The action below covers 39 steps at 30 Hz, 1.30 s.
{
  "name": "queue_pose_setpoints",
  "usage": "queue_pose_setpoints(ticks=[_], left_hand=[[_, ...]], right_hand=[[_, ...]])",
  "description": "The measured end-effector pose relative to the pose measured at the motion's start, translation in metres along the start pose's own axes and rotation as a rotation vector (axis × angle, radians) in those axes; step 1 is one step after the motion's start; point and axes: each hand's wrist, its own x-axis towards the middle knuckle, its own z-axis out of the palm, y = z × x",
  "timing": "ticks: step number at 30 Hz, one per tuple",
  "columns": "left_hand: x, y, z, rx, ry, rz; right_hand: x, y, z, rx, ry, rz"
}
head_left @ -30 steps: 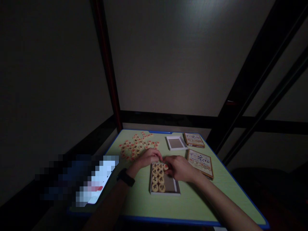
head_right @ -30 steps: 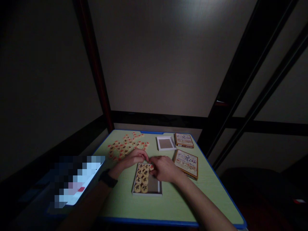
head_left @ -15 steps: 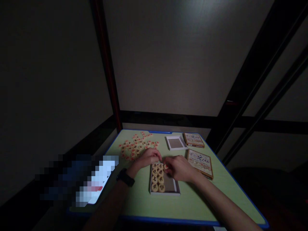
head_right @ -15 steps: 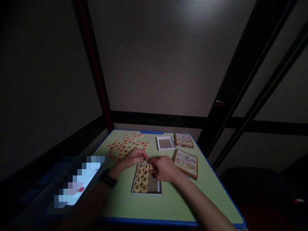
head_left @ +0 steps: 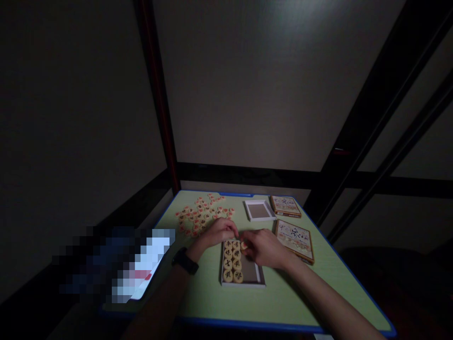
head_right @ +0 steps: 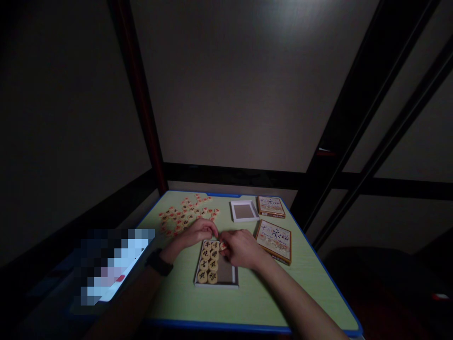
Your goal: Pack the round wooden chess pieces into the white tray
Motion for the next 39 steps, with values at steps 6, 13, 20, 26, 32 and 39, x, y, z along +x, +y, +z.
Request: queue_pose_setpoints(ticks=[6,13,20,26,32,39], left_hand=[[0.000,0.000,0.000,0.031,0.009,-0.011],[0.000,-0.003,0.003,0.142,0.049,0.080],[0.001,0.004,0.009,0.515,0.359,0.136],[-0.003,0.004,-0.013,0.759,0.536,0.011],[-0.015,0.002,-0.063,0.826,0.651,-0.153],[-0.032,0.002,-0.083,0.784,0.243,-0.240]], right_hand=[[-0.002,0.001,-0.009,0.056,-0.003,0.025],[-0.003,0.011,-0.013,0.310,0.018,0.011],[0.002,0.020,0.000,0.254,0.276,0.087],[0.003,0.026,0.008,0.022,0.285,0.076],[0.002,0.021,0.006,-0.040,0.242,0.068],[0.003,0.021,0.009,-0.079,0.225,0.046]])
